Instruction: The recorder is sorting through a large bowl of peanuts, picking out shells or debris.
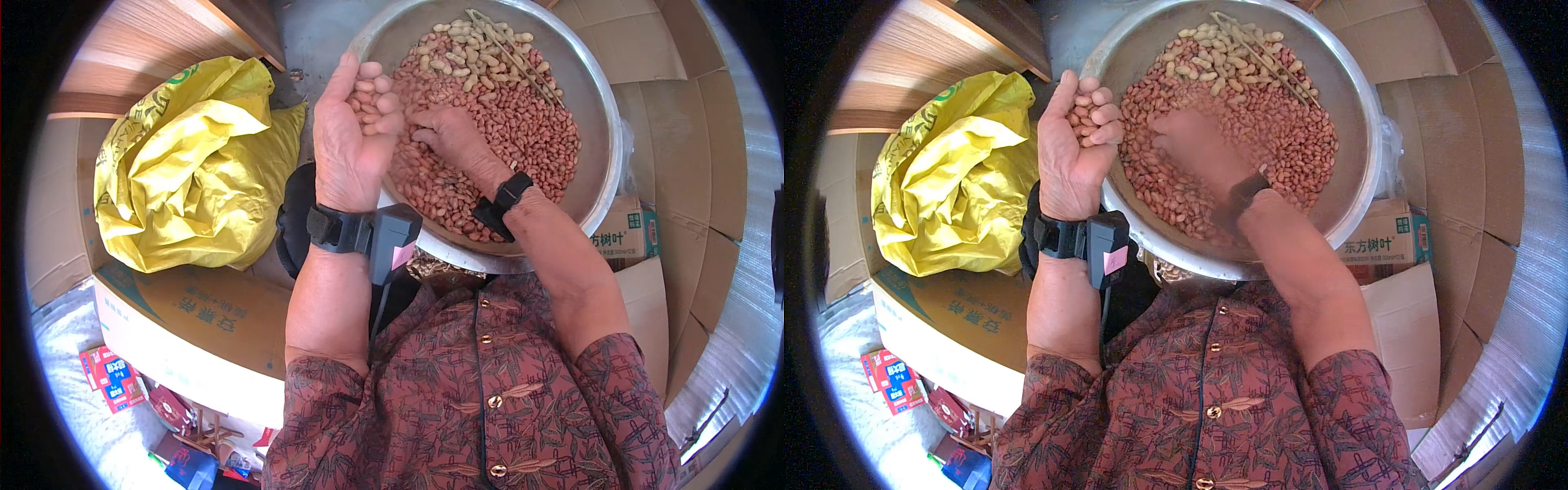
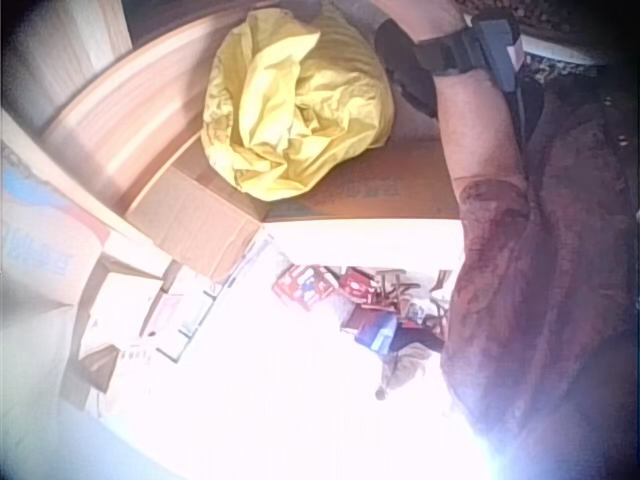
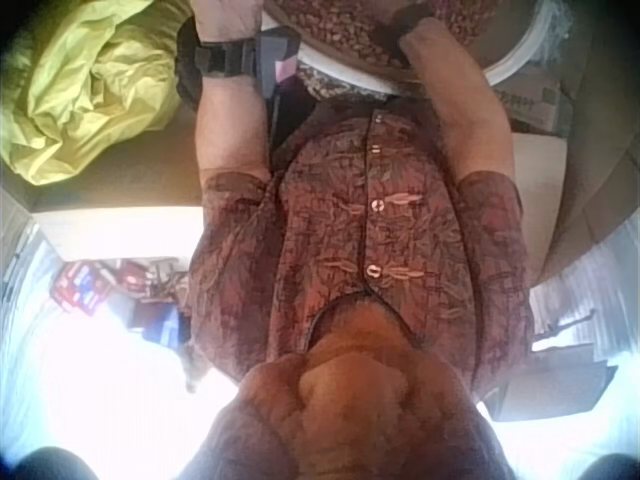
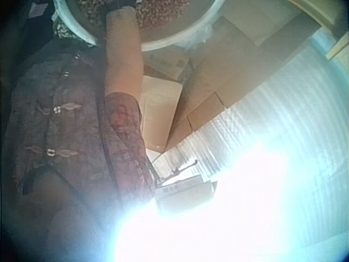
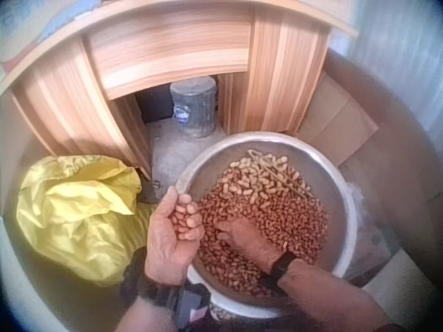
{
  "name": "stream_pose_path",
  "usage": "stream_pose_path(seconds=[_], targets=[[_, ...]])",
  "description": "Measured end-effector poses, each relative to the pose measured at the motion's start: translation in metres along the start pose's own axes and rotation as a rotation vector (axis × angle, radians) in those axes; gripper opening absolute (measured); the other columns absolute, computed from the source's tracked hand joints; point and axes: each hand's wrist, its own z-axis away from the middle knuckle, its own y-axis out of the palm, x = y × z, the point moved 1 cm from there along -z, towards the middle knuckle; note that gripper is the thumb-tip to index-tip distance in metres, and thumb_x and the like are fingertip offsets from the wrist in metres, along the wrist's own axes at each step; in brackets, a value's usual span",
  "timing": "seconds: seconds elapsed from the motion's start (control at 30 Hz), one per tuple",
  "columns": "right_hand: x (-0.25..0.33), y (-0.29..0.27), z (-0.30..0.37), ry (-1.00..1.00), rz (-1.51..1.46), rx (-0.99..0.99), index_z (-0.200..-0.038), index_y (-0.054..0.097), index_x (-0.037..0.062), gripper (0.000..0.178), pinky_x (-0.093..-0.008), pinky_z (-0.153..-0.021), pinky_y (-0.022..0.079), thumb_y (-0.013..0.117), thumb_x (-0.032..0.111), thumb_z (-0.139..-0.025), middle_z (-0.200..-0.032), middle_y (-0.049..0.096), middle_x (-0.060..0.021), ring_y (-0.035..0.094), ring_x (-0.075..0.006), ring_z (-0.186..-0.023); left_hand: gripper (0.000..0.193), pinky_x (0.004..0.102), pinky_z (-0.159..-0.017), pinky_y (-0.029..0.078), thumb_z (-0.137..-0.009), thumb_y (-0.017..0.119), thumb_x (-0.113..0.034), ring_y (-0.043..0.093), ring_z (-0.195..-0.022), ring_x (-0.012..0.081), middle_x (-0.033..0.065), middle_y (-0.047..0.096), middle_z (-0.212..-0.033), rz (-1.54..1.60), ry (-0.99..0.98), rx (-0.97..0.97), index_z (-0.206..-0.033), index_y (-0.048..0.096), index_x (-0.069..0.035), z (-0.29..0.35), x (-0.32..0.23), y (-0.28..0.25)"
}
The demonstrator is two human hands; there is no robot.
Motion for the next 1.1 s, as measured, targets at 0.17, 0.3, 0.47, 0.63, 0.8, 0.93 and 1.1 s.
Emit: stream_pose_path(seconds=[0.17, 0.3, 0.47, 0.63, 0.8, 0.93, 1.1], targets=[[-0.001, -0.007, 0.002, 0.070, -0.265, -0.031, -0.087, 0.061, 0.0024, 0.015, -0.0286, -0.063, 0.047, 0.062, 0.013, -0.076, -0.077, 0.062, -0.0063, 0.059, -0.0178, -0.071, 0.024, 0.0170, -0.038, 0.033, -0.088, 0.049, -0.025, 0.044, -0.052, 0.0099, 0.0038, 0.047, -0.066, -0.003, 0.005, 0.004, -0.076, 0.051, -0.004, 0.000, 0.000, -0.001], [-0.012, -0.032, 0.017, 0.490, -1.229, 0.053, -0.090, 0.059, 0.0019, 0.015, -0.0230, -0.052, 0.044, 0.058, 0.014, -0.082, -0.072, 0.058, -0.0008, 0.056, -0.0095, -0.064, 0.023, 0.0170, -0.038, 0.033, -0.088, 0.050, -0.025, 0.044, -0.052, 0.0097, 0.0040, 0.048, -0.067, 0.002, 0.025, 0.020, -0.078, 0.051, -0.004, 0.002, -0.003, -0.001], [-0.014, -0.031, 0.016, 0.506, -1.461, -0.028, -0.093, 0.059, 0.0029, 0.016, -0.0190, -0.049, 0.040, 0.057, 0.014, -0.083, -0.072, 0.058, -0.0009, 0.052, -0.0062, -0.060, 0.022, 0.0169, -0.037, 0.033, -0.087, 0.050, -0.024, 0.044, -0.052, 0.0096, 0.0043, 0.049, -0.068, 0.009, 0.029, 0.002, -0.079, 0.051, -0.004, 0.003, -0.001, 0.000], [-0.023, -0.010, -0.001, 0.522, -1.038, 0.000, -0.096, 0.060, 0.0032, 0.018, -0.0244, -0.052, 0.043, 0.058, 0.013, -0.081, -0.076, 0.059, -0.0050, 0.056, -0.0123, -0.066, 0.022, 0.0167, -0.037, 0.033, -0.087, 0.050, -0.024, 0.044, -0.052, 0.0097, 0.0045, 0.048, -0.068, 0.020, 0.021, -0.003, -0.079, 0.051, -0.004, 0.003, -0.001, -0.001], [-0.012, 0.006, -0.016, -0.063, 0.054, -0.095, -0.100, 0.059, 0.0091, 0.025, -0.0350, -0.063, 0.045, 0.058, 0.009, -0.076, -0.076, 0.056, -0.0146, 0.055, -0.0305, -0.069, 0.023, 0.0164, -0.037, 0.032, -0.087, 0.050, -0.025, 0.044, -0.052, 0.0097, 0.0046, 0.048, -0.068, 0.024, 0.028, 0.003, -0.078, 0.051, -0.004, 0.002, -0.004, -0.002], [-0.012, 0.011, -0.017, -0.037, 0.151, -0.037, -0.095, 0.059, 0.0067, 0.018, -0.0346, -0.064, 0.045, 0.056, 0.008, -0.077, -0.077, 0.056, -0.0154, 0.054, -0.0318, -0.071, 0.023, 0.0167, -0.037, 0.032, -0.087, 0.050, -0.025, 0.043, -0.052, 0.0096, 0.0045, 0.048, -0.068, 0.031, 0.028, 0.019, -0.079, 0.051, -0.004, 0.002, -0.004, -0.002], [-0.022, -0.006, -0.007, 0.058, -0.382, -0.134, -0.083, 0.057, 0.0020, 0.010, -0.0294, -0.059, 0.043, 0.057, 0.010, -0.079, -0.067, 0.052, -0.0063, 0.051, -0.0177, -0.062, 0.023, 0.0172, -0.037, 0.033, -0.087, 0.050, -0.025, 0.044, -0.052, 0.0100, 0.0045, 0.048, -0.068, 0.029, 0.027, -0.004, -0.079, 0.051, -0.004, 0.001, -0.005, -0.003]])
